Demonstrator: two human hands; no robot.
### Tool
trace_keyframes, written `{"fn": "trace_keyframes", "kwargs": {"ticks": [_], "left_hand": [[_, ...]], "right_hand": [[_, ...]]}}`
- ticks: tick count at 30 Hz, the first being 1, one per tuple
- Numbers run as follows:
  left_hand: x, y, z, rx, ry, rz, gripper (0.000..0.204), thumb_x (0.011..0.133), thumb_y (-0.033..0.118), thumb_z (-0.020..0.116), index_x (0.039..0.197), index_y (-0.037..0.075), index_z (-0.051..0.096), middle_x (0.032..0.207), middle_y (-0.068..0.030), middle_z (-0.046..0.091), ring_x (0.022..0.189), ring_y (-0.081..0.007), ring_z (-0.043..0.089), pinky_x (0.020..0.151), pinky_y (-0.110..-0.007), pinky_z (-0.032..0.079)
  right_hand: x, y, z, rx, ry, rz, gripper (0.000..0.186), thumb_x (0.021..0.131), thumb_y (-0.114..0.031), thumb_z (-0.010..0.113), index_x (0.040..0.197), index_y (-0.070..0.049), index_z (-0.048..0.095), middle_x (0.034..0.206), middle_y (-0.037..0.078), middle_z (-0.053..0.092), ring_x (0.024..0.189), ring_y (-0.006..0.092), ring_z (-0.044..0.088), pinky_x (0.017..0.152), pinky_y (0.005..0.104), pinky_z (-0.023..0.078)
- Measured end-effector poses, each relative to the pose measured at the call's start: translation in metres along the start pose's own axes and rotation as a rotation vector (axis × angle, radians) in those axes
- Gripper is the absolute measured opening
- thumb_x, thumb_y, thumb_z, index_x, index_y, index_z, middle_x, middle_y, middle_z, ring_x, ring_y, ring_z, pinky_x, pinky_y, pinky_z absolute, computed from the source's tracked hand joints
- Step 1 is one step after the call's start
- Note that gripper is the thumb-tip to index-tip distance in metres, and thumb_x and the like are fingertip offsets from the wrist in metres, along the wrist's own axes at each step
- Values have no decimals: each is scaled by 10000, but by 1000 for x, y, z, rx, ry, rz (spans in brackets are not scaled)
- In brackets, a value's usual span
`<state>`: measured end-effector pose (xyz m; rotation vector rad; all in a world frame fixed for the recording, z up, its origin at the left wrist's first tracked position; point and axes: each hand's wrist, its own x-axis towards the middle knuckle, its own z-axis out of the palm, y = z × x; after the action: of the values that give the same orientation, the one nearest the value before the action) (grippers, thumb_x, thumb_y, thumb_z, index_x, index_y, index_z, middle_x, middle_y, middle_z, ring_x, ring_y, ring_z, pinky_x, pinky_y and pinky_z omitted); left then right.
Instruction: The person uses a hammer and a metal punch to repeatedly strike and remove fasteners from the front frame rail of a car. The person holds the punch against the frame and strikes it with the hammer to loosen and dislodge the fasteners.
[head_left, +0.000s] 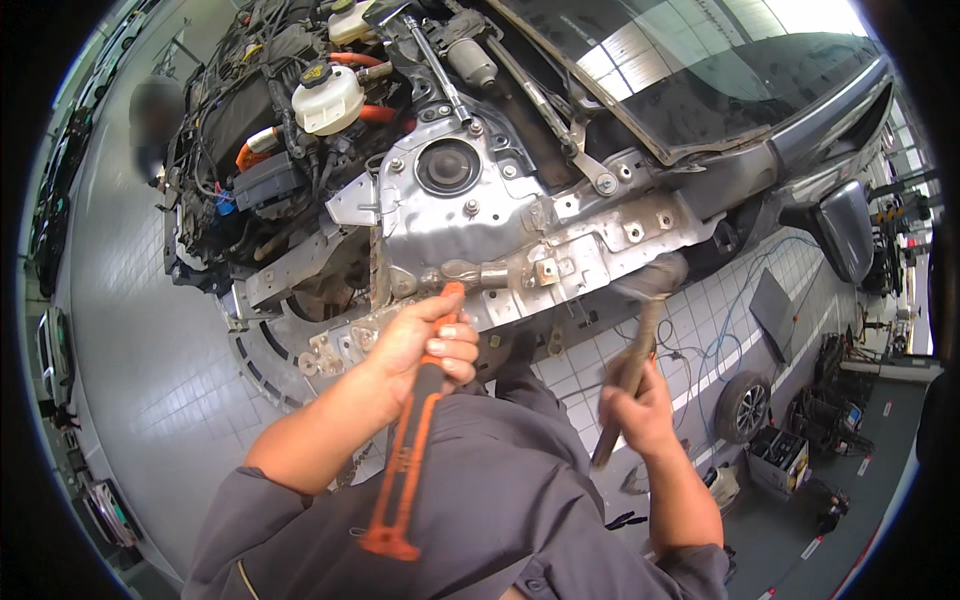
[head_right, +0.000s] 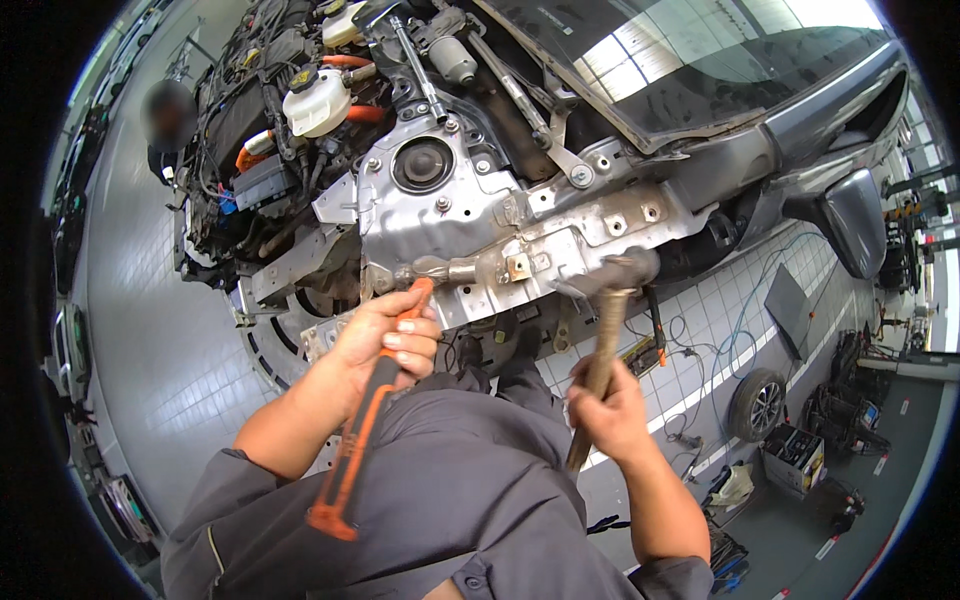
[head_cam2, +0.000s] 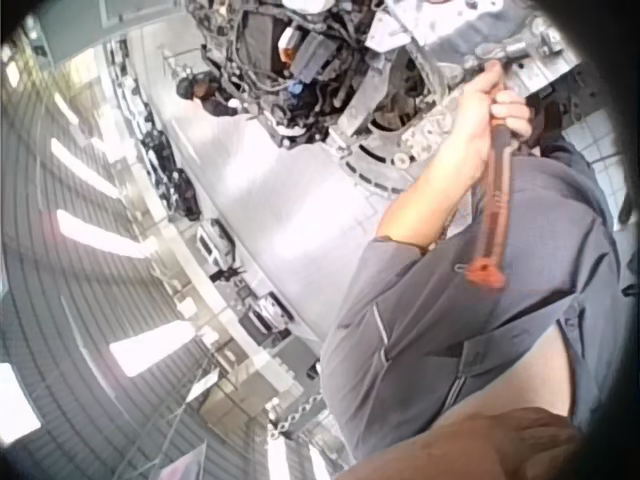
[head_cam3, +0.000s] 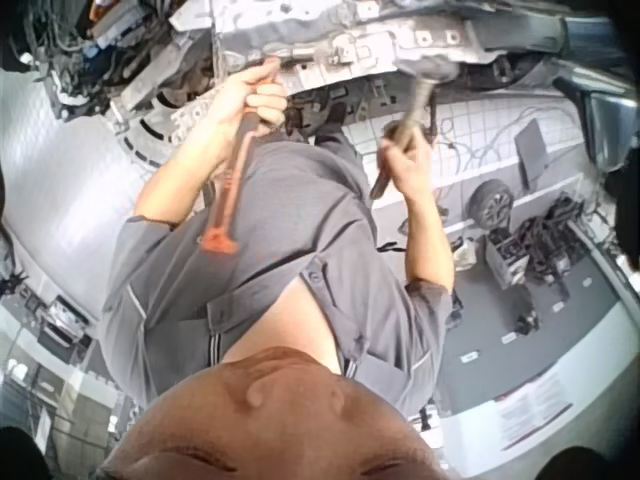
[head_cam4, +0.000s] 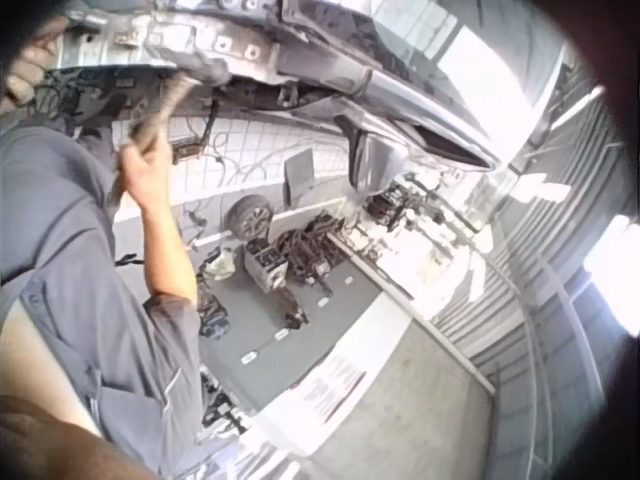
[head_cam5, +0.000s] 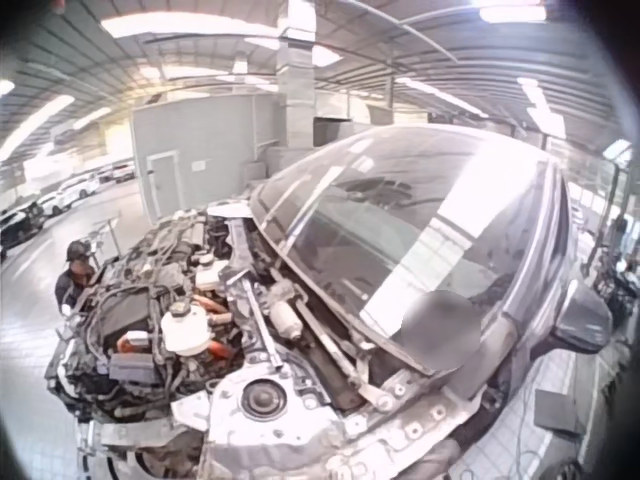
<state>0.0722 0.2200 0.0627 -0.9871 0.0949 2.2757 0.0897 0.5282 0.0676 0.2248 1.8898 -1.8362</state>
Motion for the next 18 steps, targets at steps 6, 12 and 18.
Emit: {"fn": "trace_keyframes", "kwargs": {"ticks": [6, 12, 18], "left_hand": [[-55, 42, -18, 89, -210, 105, 283, 1009, 318, 494, 953, 44, 539, 625, 61, 434, 417, -28, 408, 414, -223, 359], [-91, 81, -37, 62, -334, 299, 312, 1032, 309, 440, 959, 23, 538, 635, 44, 422, 437, -46, 410, 436, -231, 369], [-96, 84, -69, 24, -274, 269, 300, 1021, 301, 464, 959, 20, 549, 633, 47, 422, 447, -42, 418, 452, -227, 370]], "right_hand": [[-6, 6, 56, -728, -297, 54, 386, 861, -265, 717, 1054, 8, 525, 810, 207, 633, 756, 331, 649, 681, 418, 504], [14, 2, 93, -762, -549, 122, 482, 893, -372, 679, 1075, 48, 530, 958, 274, 647, 933, 415, 638, 818, 457, 486], [18, -2, 96, -610, -279, 264, 462, 903, -377, 680, 1048, 36, 530, 891, 214, 628, 813, 287, 637, 743, 411, 500]]}}
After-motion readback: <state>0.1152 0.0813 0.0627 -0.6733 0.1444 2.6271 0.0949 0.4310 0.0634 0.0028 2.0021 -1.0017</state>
